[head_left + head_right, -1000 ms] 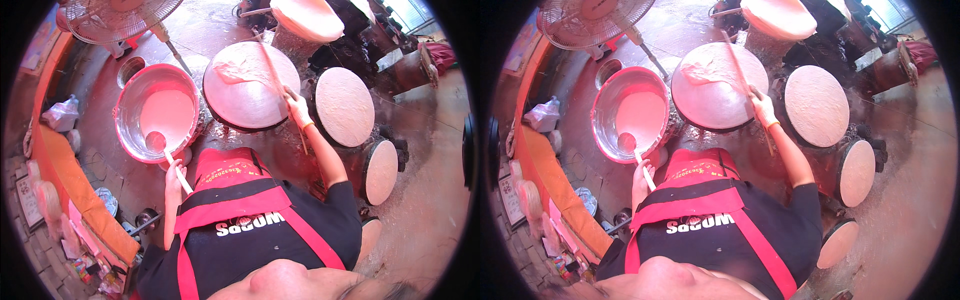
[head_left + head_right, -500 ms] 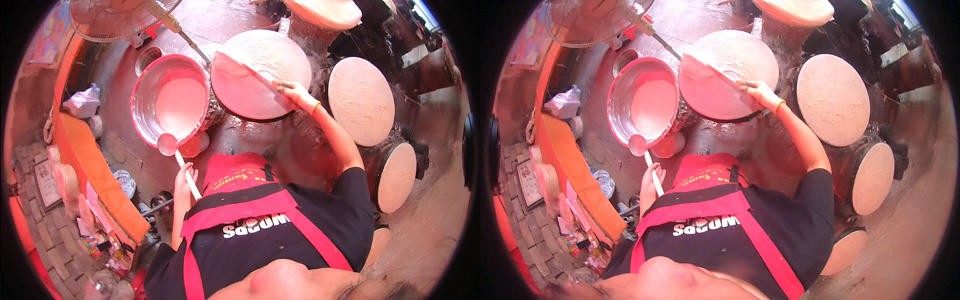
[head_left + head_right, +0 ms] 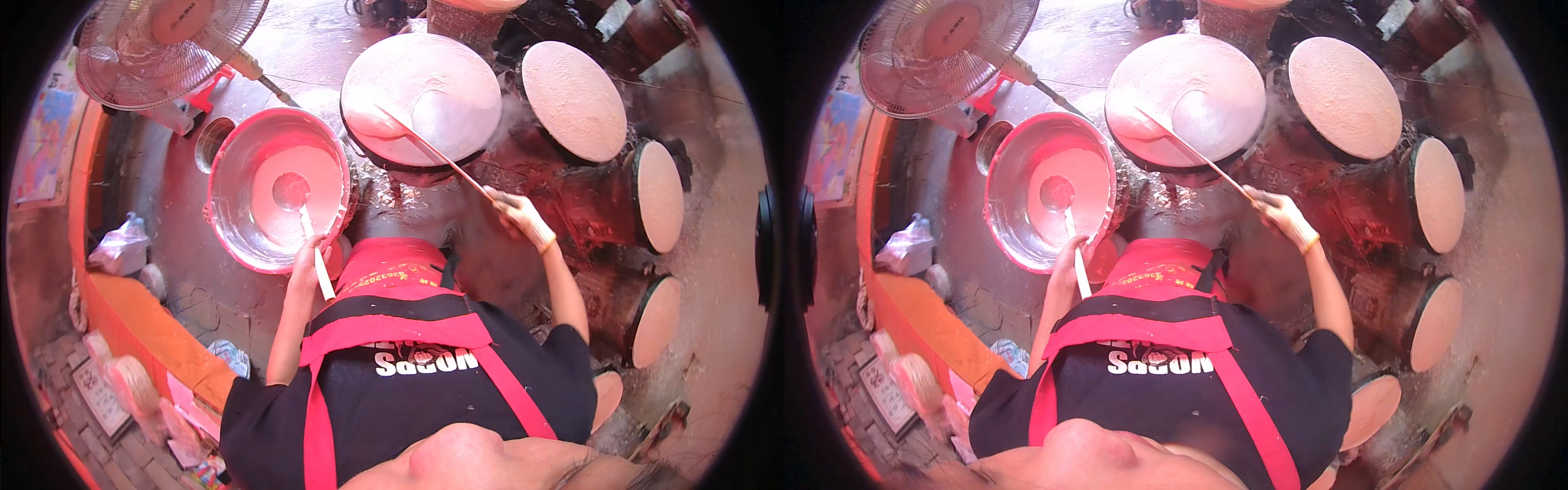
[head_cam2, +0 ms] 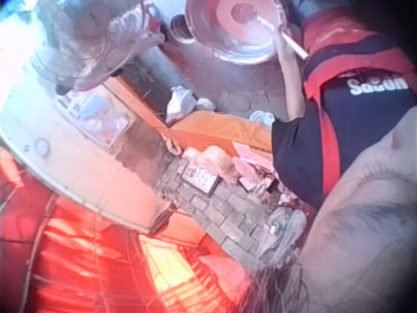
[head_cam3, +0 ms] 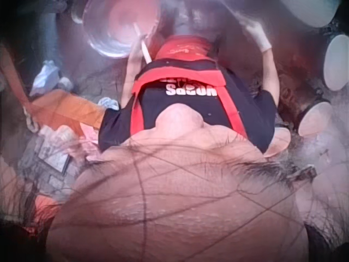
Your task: The person prepares wrappers by spreading batter onto hot circular surfaces and removing the cooked wrappers using a stick.
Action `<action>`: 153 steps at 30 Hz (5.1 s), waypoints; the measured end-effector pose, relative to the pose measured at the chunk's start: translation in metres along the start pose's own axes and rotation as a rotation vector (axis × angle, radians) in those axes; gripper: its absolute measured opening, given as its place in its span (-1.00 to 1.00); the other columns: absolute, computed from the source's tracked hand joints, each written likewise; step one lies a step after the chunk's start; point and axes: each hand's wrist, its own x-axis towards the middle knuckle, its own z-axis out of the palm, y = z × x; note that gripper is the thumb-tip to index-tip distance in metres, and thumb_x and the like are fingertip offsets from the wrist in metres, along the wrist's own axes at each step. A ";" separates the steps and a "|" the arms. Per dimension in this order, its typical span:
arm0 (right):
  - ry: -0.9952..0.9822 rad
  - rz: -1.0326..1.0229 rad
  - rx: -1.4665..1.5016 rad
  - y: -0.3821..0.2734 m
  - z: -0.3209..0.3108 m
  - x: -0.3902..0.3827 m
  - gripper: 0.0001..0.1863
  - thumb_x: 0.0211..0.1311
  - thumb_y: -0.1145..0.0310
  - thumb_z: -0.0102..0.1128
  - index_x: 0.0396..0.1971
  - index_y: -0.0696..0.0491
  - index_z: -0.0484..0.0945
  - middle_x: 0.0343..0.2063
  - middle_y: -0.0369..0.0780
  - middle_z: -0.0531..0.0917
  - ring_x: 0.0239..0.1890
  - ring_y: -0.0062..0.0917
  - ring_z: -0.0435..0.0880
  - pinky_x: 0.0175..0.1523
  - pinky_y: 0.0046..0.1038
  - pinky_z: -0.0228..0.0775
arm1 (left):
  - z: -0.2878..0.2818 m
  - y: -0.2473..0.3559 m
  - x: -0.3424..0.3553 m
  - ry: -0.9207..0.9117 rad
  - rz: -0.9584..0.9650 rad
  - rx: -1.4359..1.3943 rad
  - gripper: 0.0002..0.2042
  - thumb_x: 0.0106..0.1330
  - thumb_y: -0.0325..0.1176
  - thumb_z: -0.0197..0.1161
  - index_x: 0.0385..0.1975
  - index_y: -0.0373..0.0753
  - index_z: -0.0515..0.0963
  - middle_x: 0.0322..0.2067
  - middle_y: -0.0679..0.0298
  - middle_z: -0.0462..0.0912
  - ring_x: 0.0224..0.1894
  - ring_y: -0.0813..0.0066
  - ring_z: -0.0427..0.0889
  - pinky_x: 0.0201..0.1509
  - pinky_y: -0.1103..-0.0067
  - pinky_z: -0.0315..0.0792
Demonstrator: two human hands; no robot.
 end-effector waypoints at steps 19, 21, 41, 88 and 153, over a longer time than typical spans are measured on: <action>0.636 -0.229 0.767 -0.012 0.359 0.264 -0.76 0.39 0.03 -0.15 -0.14 -0.16 0.31 -0.75 -0.37 0.30 -0.86 -0.62 0.26 -0.81 -0.55 0.08 | -0.145 -0.014 -0.063 0.107 0.116 -0.079 -0.74 0.24 -0.43 0.17 -0.08 -0.23 0.41 -0.28 0.41 0.50 -0.16 0.66 0.51 0.03 0.63 0.35; 0.575 -0.224 0.881 -0.002 0.361 0.212 -0.69 0.36 0.01 -0.09 0.02 -0.23 0.32 -0.73 -0.40 0.30 -0.85 -0.67 0.24 -0.80 -0.58 0.05 | -0.151 -0.016 -0.063 0.094 0.106 -0.090 -0.78 0.25 -0.41 0.17 -0.13 -0.20 0.42 -0.29 0.42 0.51 -0.17 0.68 0.51 0.02 0.63 0.35; 0.453 -0.089 0.492 -0.003 0.222 0.071 -0.64 0.36 0.02 -0.07 0.07 -0.20 0.33 -0.70 -0.40 0.30 -0.82 -0.78 0.17 -0.76 -0.66 0.01 | -0.083 -0.018 -0.058 -0.019 0.147 -0.040 -0.82 0.24 -0.42 0.20 -0.19 -0.27 0.46 -0.27 0.36 0.51 -0.12 0.65 0.49 0.05 0.59 0.42; 0.583 -0.472 0.180 0.009 0.093 0.079 -0.61 0.26 0.32 0.14 0.08 0.05 0.46 -0.42 -0.36 0.46 -0.53 -0.72 0.35 -0.43 -0.63 0.19 | 0.144 0.000 -0.091 -0.407 0.190 0.143 -0.81 0.38 -0.30 0.08 -0.18 -0.27 0.36 -0.52 0.37 0.41 -0.63 0.77 0.33 -0.71 0.85 0.16; 1.684 0.240 -0.423 0.234 -0.009 -0.313 -0.70 0.13 0.12 0.09 -0.41 0.08 0.44 -0.49 0.00 0.59 -0.40 -0.05 0.58 -0.31 -0.10 0.42 | 0.381 -0.136 -0.213 -0.732 -1.194 0.497 -0.79 0.42 -0.46 -0.12 -0.07 -0.48 0.29 -0.47 0.28 0.30 -0.64 0.68 0.21 -0.71 0.75 0.20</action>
